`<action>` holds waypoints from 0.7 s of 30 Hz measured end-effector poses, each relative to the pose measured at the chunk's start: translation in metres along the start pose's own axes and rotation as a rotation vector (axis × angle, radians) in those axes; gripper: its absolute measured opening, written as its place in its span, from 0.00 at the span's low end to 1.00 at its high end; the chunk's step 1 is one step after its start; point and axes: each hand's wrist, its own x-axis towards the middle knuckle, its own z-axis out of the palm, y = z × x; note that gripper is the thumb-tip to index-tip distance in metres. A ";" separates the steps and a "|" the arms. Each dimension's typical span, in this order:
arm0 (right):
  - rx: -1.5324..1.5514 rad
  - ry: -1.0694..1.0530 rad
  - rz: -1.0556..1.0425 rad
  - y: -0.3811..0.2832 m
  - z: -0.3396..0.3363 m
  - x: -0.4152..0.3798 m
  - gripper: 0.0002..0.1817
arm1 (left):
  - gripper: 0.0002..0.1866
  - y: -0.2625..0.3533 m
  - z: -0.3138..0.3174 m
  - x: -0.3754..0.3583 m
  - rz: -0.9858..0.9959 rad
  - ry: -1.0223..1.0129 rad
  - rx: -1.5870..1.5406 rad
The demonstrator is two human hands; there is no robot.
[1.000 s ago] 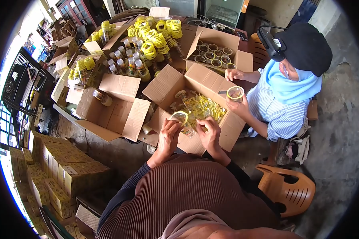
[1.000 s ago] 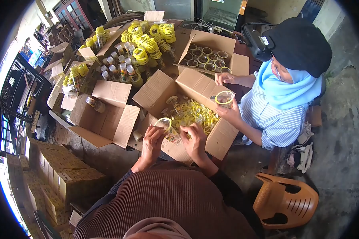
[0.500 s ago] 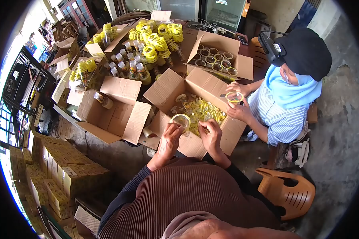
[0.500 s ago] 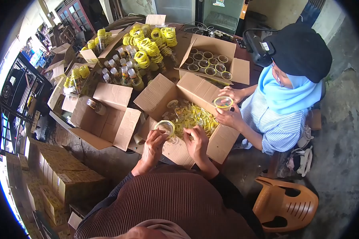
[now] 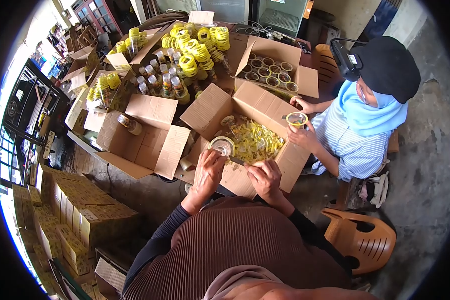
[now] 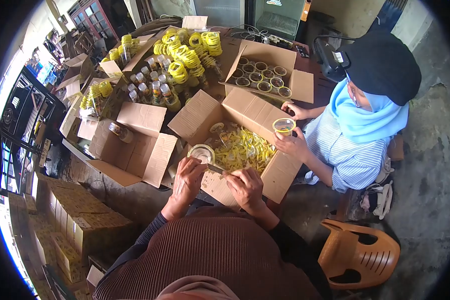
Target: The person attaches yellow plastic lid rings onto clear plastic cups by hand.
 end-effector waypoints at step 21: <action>0.588 -0.103 0.584 0.023 0.027 -0.014 0.08 | 0.08 -0.009 0.006 0.004 0.017 -0.057 0.079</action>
